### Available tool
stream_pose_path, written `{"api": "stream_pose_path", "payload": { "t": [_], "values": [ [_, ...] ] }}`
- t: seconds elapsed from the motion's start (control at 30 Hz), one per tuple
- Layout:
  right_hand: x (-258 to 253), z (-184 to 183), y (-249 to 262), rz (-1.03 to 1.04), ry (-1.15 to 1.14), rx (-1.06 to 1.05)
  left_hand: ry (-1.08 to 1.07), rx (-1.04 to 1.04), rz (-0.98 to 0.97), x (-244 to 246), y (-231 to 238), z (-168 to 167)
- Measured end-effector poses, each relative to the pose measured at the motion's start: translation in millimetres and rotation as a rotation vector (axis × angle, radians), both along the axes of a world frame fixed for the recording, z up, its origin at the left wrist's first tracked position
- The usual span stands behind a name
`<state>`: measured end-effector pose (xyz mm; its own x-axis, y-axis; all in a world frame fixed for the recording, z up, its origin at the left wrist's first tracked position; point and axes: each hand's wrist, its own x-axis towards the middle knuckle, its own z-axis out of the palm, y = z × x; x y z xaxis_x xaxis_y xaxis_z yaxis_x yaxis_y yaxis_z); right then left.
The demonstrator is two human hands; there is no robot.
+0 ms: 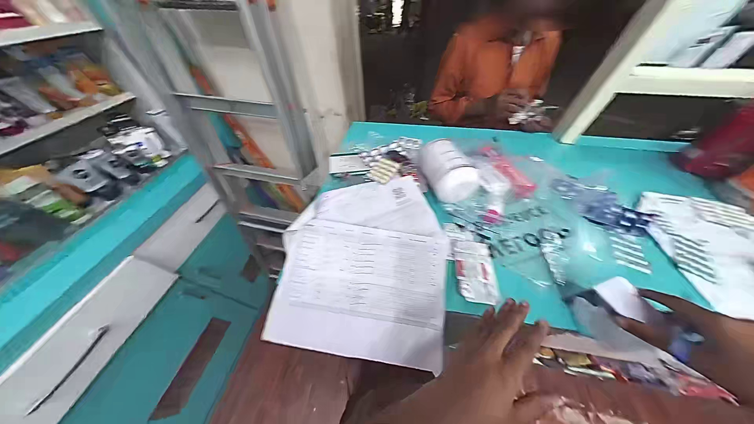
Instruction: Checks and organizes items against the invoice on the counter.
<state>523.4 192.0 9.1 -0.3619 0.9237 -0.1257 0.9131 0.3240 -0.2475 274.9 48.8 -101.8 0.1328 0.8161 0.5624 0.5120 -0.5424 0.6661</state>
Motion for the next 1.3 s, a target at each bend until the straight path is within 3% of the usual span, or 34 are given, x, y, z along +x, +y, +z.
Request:
{"api": "stream_pose_path", "payload": {
  "t": [0.23, 0.33, 0.43, 0.57, 0.63, 0.7, 0.77, 0.83, 0.9, 1.0, 1.1, 1.2, 1.3],
  "values": [
    [-0.5, -7.3, 9.9, 0.130, -0.138, 0.273, -0.164, -0.100, 0.206, 119.5, 76.1, -0.4],
    [-4.1, 0.8, 6.8, 0.175, -0.262, 0.176, -0.240, -0.184, 0.276, 138.2, 94.9, 1.5],
    [7.2, -2.6, 13.5, 0.248, -0.219, 0.189, -0.239, -0.220, 0.325, 142.2, 100.9, 4.2],
    [20.6, -4.6, 24.6, 0.262, -0.136, 0.105, -0.168, -0.093, 0.356, 143.1, 105.4, -2.5],
    [28.1, -1.0, 30.0, 0.242, -0.031, 0.066, -0.141, -0.056, 0.365, 143.9, 107.5, -5.5],
    [40.9, -0.7, 39.9, 0.226, 0.233, 0.058, -0.119, -0.061, 0.385, 143.0, 107.2, -7.5],
    [55.1, -2.6, 54.1, 0.177, 0.518, -0.157, -0.130, -0.054, 0.390, 142.9, 104.5, -16.8],
    [60.9, -11.6, 59.9, 0.098, 0.650, -0.260, -0.176, 0.045, 0.385, 141.8, 104.8, -28.5],
    [64.1, -25.8, 56.4, 0.083, 0.543, -0.081, -0.204, 0.138, 0.347, 140.6, 106.3, -36.9],
    [63.7, -54.9, 45.1, 0.104, 0.369, 0.421, -0.128, 0.167, 0.298, 135.2, 107.0, -38.0],
    [65.6, -64.7, 35.4, 0.363, 0.356, 0.809, -0.048, 0.213, 0.288, 129.2, 109.6, -42.5],
    [62.9, -59.7, 19.5, 0.696, 0.317, 0.867, -0.054, 0.213, 0.282, 126.1, 109.2, -45.8],
    [56.7, -62.1, 8.9, 0.751, 0.215, 0.837, -0.058, 0.204, 0.263, 123.5, 109.5, -43.2]
  ]
}}
